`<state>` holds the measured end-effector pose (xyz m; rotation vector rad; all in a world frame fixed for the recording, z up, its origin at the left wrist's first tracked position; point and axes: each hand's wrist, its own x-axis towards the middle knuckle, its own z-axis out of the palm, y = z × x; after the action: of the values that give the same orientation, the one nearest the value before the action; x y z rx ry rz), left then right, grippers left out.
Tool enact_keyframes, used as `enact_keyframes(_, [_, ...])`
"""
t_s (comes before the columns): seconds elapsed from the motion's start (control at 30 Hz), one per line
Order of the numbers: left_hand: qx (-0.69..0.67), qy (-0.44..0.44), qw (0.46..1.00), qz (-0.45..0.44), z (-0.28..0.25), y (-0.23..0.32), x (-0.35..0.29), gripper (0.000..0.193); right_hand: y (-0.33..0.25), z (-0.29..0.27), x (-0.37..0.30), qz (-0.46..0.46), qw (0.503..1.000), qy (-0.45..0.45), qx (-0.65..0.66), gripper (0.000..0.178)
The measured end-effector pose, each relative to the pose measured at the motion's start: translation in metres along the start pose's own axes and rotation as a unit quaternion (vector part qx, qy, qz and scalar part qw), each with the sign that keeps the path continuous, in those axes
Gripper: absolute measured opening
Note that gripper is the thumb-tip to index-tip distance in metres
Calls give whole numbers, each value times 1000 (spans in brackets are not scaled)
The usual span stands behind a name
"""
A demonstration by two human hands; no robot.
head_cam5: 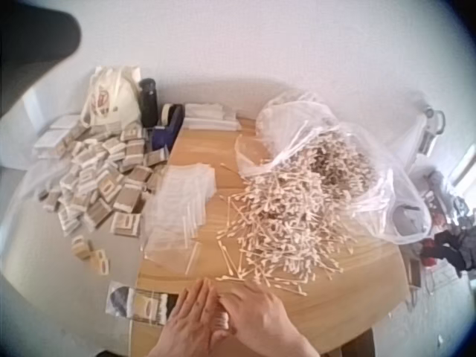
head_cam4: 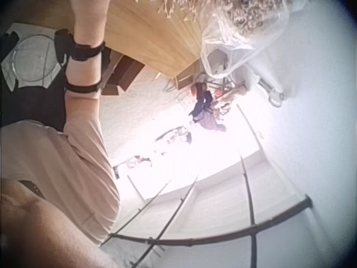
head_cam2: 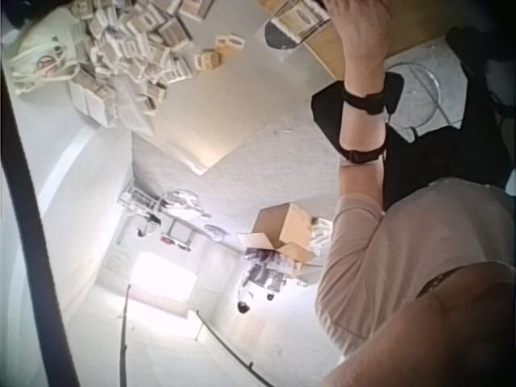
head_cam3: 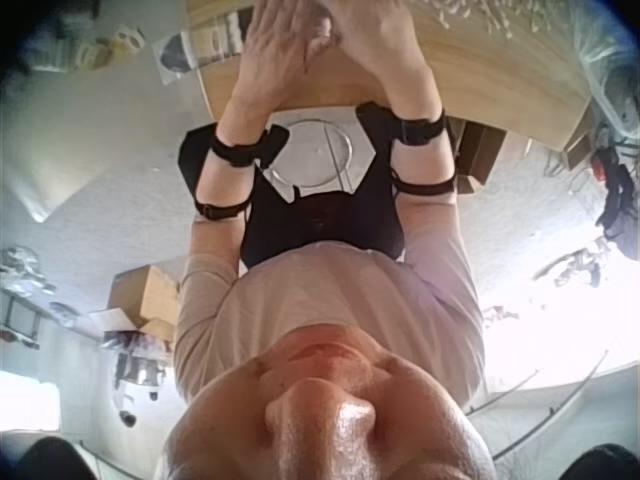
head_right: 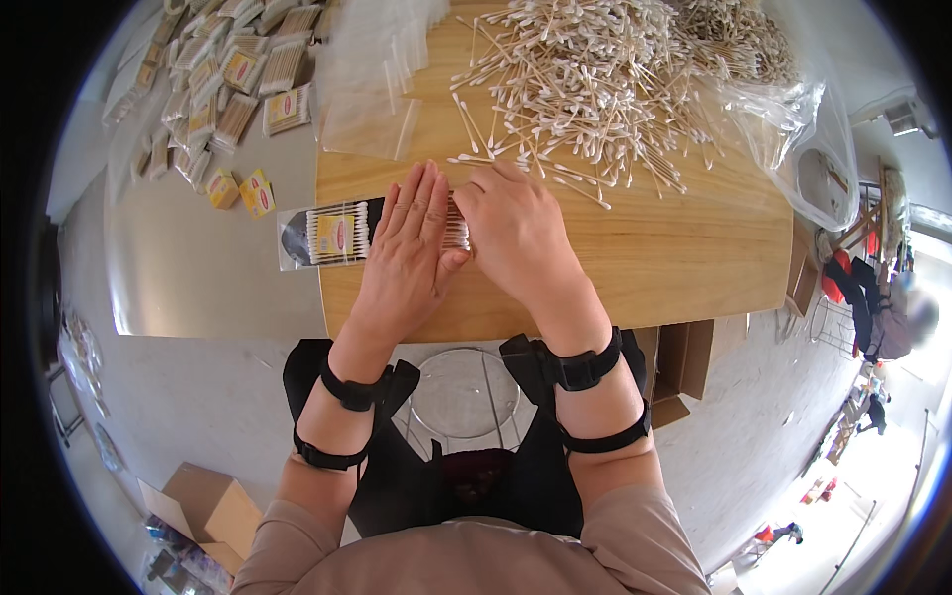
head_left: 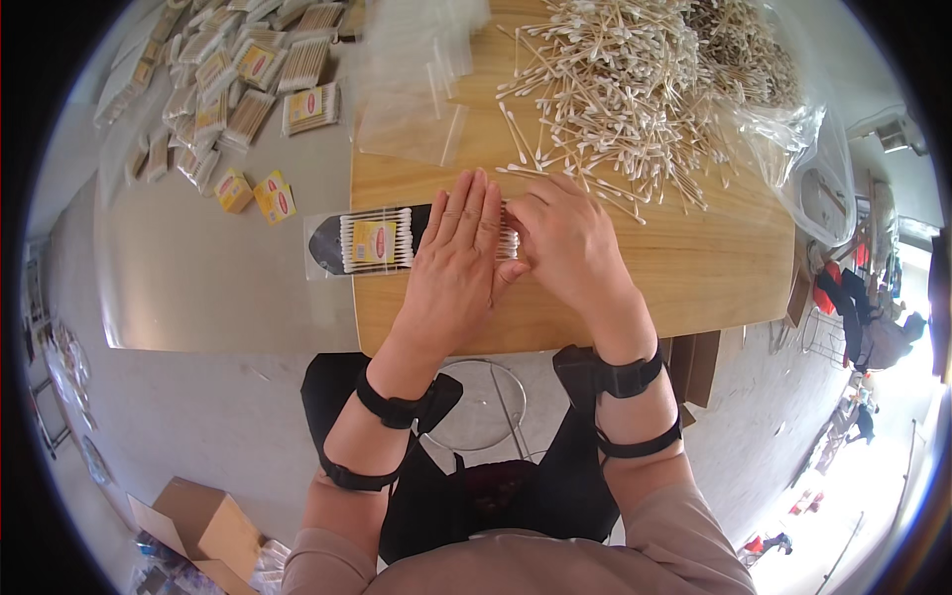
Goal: Sort and package cotton swabs into plastic bags.
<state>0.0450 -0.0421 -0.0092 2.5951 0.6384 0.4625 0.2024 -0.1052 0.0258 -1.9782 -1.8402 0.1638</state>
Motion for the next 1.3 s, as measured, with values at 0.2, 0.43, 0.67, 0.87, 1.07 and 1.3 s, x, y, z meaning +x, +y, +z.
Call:
enact_keyframes(0.2, [-5,5,1000,-5,3,1,-1,73,13,-16,-12,32,998,-30,-47,3])
enact_keyframes(0.43, [-10,22,1000,-3,-1,2,-2,73,59,-69,-85,155,973,-120,-120,5])
enact_keyframes(0.67, [-51,63,997,1,-4,2,-3,62,89,-123,-241,344,914,-135,-166,6])
enact_keyframes(0.87, [-86,78,993,7,-1,1,-1,60,76,-128,-256,419,891,-77,-157,10])
enact_keyframes(1.07, [-102,101,990,-5,-1,-4,-3,59,18,-81,-80,277,961,-10,25,10])
enact_keyframes(1.3, [-222,111,968,-38,-4,-1,0,61,21,-7,5,147,988,57,-4,6])
